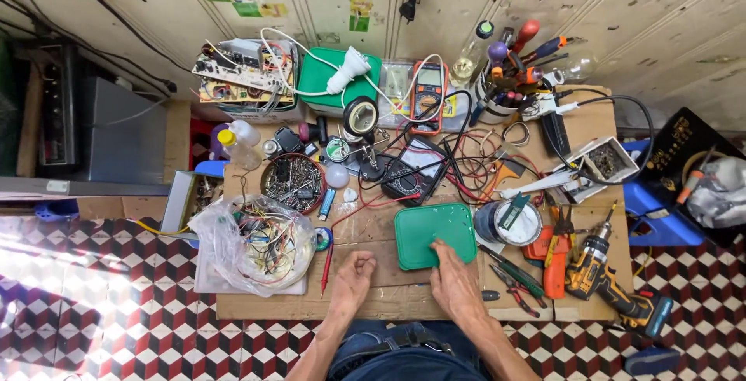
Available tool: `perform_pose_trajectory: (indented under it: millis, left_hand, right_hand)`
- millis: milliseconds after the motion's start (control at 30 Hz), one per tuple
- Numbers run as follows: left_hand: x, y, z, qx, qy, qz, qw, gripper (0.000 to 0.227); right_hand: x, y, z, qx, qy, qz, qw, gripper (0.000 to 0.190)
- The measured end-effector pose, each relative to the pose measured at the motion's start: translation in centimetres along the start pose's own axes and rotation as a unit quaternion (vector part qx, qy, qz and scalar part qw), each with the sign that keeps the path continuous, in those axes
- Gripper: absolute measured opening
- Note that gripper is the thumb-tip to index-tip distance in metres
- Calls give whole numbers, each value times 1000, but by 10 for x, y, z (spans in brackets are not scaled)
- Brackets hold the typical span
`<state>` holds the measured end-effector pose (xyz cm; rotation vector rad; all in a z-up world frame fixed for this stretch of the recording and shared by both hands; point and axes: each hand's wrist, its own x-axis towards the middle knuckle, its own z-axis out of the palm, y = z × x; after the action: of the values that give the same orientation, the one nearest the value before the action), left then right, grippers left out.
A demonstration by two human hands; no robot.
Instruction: The recorder is repairing or assembling a power socket component at a cluttered workbench.
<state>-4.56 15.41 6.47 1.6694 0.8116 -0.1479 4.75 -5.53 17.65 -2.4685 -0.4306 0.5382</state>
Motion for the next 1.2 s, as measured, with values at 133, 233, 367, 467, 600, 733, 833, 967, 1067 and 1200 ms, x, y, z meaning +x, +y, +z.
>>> perform_pose_trajectory:
  millis: [133, 233, 367, 467, 600, 733, 833, 967, 1067, 1200]
  left_hand:
    - [6, 3, 11, 54, -52, 14, 997, 29]
    - [15, 15, 33, -77, -113, -81, 987, 35]
    - [22, 52, 42, -24, -81, 9, 996, 47]
    - [35, 47, 46, 28, -72, 23, 997, 46]
    - [57, 4, 31, -115, -104, -72, 985, 30]
    - [53, -16, -8, -169, -162, -80, 969, 24]
    - [5, -36, -30, 30, -125, 31, 991, 21]
    - [-31, -74, -4, 253, -138, -22, 957, 22]
    - [-39, -90, 35, 155, -115, -107, 975, 36]
    - [-49, -84, 69, 95, 68, -155, 981, 42]
  right_hand:
    - [10, -4, 6, -22, 107, -13, 994, 43]
    - [17, 0, -1, 48, 219, 122, 967, 46]
    - [18, 44, 15, 99, 260, 237, 931, 53]
    - [16, 69, 29, 163, 189, 268, 931, 49]
    - [-1, 75, 36, 139, 180, 197, 954, 44]
    - [-20, 50, 33, 350, 152, 273, 883, 40]
    - [-51, 60, 63, 262, 151, 323, 897, 27]
    - [-70, 57, 108, 202, 100, 316, 922, 22]
    - [-61, 71, 140, 413, 94, 335, 841, 20]
    - [-34, 60, 158, 434, 143, 424, 782, 20]
